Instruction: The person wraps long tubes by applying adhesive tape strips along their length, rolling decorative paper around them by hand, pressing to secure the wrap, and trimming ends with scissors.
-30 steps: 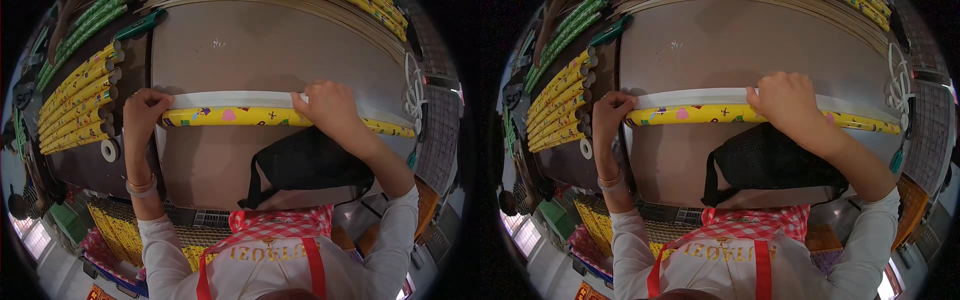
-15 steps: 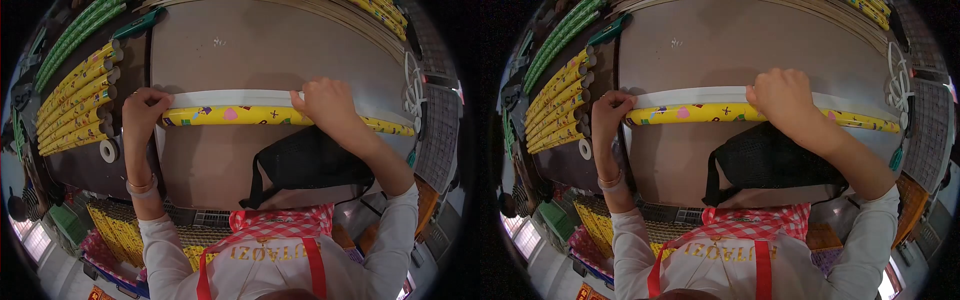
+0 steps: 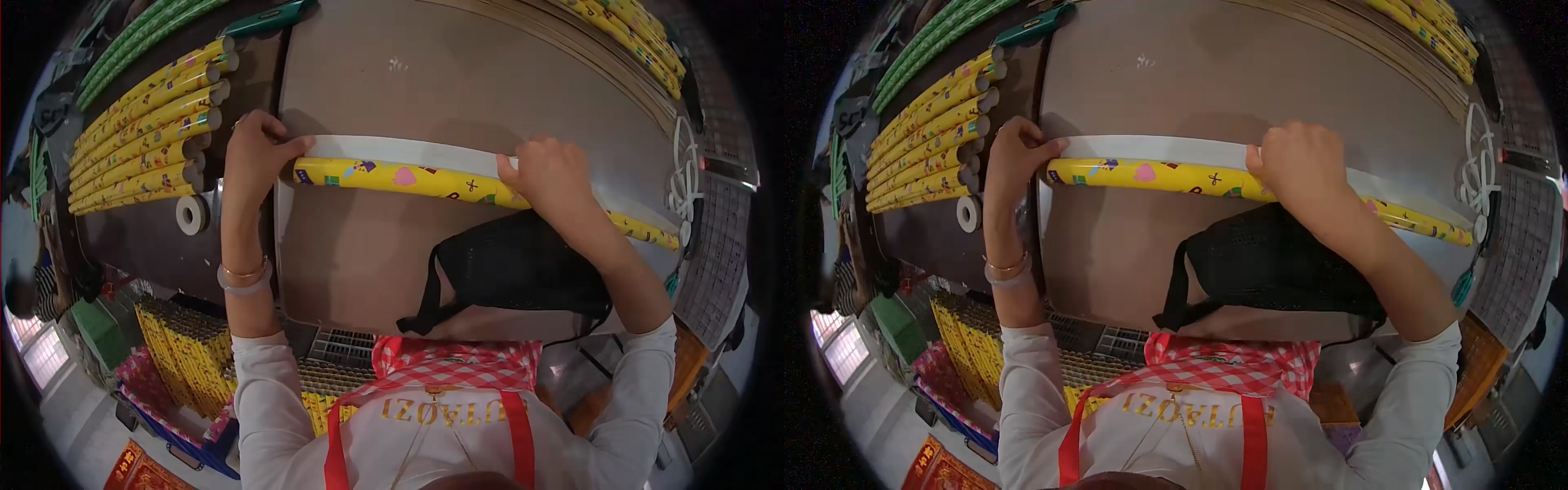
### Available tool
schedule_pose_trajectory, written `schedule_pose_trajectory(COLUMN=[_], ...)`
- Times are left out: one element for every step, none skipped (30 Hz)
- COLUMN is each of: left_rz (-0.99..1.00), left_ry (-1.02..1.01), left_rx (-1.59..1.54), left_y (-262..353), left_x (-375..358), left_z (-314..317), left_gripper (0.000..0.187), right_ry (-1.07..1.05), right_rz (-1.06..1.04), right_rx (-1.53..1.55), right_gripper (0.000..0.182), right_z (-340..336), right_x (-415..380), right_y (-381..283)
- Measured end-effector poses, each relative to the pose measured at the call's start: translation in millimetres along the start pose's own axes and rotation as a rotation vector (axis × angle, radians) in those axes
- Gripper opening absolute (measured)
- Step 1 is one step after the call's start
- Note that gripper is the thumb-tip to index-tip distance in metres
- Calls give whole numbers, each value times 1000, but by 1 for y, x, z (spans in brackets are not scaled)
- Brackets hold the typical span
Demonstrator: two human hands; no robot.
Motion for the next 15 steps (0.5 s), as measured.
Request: schedule_pose_trajectory(left_rz=[14, 30, -20, -2, 17, -5, 20, 47, -2, -1, 31, 66, 89, 95, 195], left_ry=[-3, -4, -43, -69, -93, -94, -92, -92, -150, -142, -133, -125, -50, -52, 147], left_rx=[-10, -19, -84, -95, -106, -13, -69, -122, -222, -216, -214, -214, -224, -225, -113], left_y=[1, 3, -1, -1, -1, 0, 0, -3, -12, -20, -19, -17, -14, -6, 7], left_x=[0, 1, 3, 5, 7, 9, 9, 9, 15, 16, 13, 12, 7, 1, -4], left_z=[0, 0, 1, 1, 0, -2, -3, -4, -4, -6, -9, -11, -11, -10, -11], left_gripper=[36, 37, 37, 36, 36, 34, 32, 31, 28, 28, 25, 23, 22, 22, 20], right_ry=[-17, -31, -23, -24, -23, -13, -14, -17, -9, -3, 1, 8, 0, -12, -9], right_rz=[31, 62, 37, 50, 65, 45, 55, 69, 60, 59, 61, 60, 59, 60, 67], right_rx=[-29, -58, -51, -65, -79, -72, -67, -61, -54, -55, -59, -57, -52, -48, -52], right_gripper=[33, 33, 33, 34, 34, 34, 34, 35, 35, 35, 35, 35, 34, 33, 33], right_z=[0, 0, 1, 2, 4, 4, 5, 5, 4, 4, 4, 4, 4, 5, 4], right_x=[0, 1, 2, 2, 2, 2, 3, 2, 2, 3, 2, 3, 4, 4, 4], right_y=[-1, 0, 0, 1, 2, 2, 3, 3, 2, 1, 1, 1, 1, 1, 2])
Point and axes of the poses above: each hand's wrist, its own x-axis towards the middle knuckle, its own z-axis out of the palm, y = z × x, the point moved 2 cm from there along x, towards the middle knuckle, and after that the axes turned 7 degrees about y, right-handed, at the moved point
